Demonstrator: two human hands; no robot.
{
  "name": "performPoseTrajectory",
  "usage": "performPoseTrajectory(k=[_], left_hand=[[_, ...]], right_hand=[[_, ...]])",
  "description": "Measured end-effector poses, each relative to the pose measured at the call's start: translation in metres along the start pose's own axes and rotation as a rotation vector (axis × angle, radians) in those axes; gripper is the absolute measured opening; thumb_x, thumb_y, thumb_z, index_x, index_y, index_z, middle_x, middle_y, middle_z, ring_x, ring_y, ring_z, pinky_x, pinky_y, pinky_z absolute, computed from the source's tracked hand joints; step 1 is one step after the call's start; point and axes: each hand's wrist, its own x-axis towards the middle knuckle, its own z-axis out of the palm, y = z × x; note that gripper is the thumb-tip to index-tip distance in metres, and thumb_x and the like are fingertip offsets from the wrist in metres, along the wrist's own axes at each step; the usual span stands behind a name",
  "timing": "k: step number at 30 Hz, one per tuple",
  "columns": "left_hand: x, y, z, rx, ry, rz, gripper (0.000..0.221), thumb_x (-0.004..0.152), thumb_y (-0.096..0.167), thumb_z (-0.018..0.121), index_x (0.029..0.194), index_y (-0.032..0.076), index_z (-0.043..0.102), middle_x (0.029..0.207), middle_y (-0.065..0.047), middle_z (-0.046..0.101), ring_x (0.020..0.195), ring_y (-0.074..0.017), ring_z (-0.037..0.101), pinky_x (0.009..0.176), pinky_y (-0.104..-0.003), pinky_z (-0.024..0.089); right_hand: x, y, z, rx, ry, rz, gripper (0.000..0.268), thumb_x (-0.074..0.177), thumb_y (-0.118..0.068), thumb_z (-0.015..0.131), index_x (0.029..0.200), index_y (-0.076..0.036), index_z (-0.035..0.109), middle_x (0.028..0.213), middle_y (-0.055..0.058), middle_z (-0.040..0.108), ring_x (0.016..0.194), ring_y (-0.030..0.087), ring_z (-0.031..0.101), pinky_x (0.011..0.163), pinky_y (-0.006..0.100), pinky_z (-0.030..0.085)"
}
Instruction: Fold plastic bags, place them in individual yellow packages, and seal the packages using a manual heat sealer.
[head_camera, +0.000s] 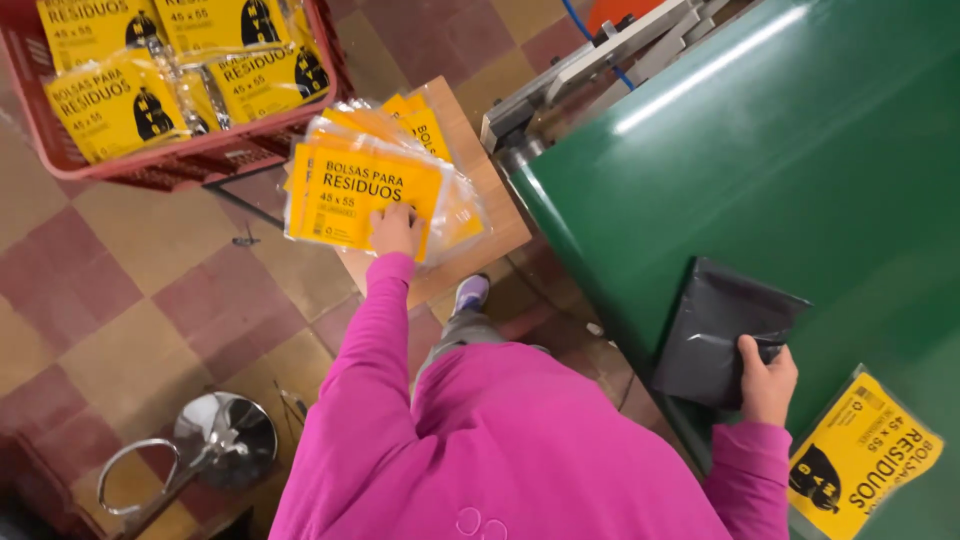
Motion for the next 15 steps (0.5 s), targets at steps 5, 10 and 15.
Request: performPoseTrajectory(k=[5, 10, 15], left_hand=[[-0.009, 0.037, -0.027, 0.103, 0.075, 0.044, 0.039, 0.070, 0.040, 0.082, 0.100, 0.018, 0.071, 0.111, -0.005, 0.064, 0.114, -0.0375, 0.050, 0.077, -0.061, 0.047], [-0.006, 0.008, 0.007, 0.059, 0.029, 0.003, 0.022, 0.085, 0.039, 0.074, 0.097, 0.021, 0.072, 0.112, 0.001, 0.065, 0.118, -0.0350, 0.049, 0.081, -0.058, 0.048], [-0.012, 0.027, -0.025, 0.068, -0.028, 0.035, 0.027, 0.086, 0.041, 0.071, 0.103, 0.020, 0.072, 0.118, -0.001, 0.063, 0.118, -0.0356, 0.048, 0.083, -0.058, 0.048]], right_hand=[[0.000, 0.005, 0.002, 0.083, 0.005, -0.013, 0.021, 0.102, -0.012, 0.075, 0.116, 0.001, 0.067, 0.108, 0.002, 0.071, 0.094, 0.009, 0.062, 0.085, 0.026, 0.050], [-0.002, -0.004, 0.004, 0.166, -0.017, -0.008, 0.024, 0.100, -0.011, 0.073, 0.121, -0.001, 0.067, 0.112, 0.001, 0.072, 0.097, 0.008, 0.064, 0.088, 0.024, 0.051], [0.001, 0.009, 0.001, 0.125, -0.018, -0.034, 0.020, 0.102, -0.011, 0.074, 0.116, 0.000, 0.067, 0.107, 0.002, 0.071, 0.093, 0.009, 0.062, 0.084, 0.026, 0.050]])
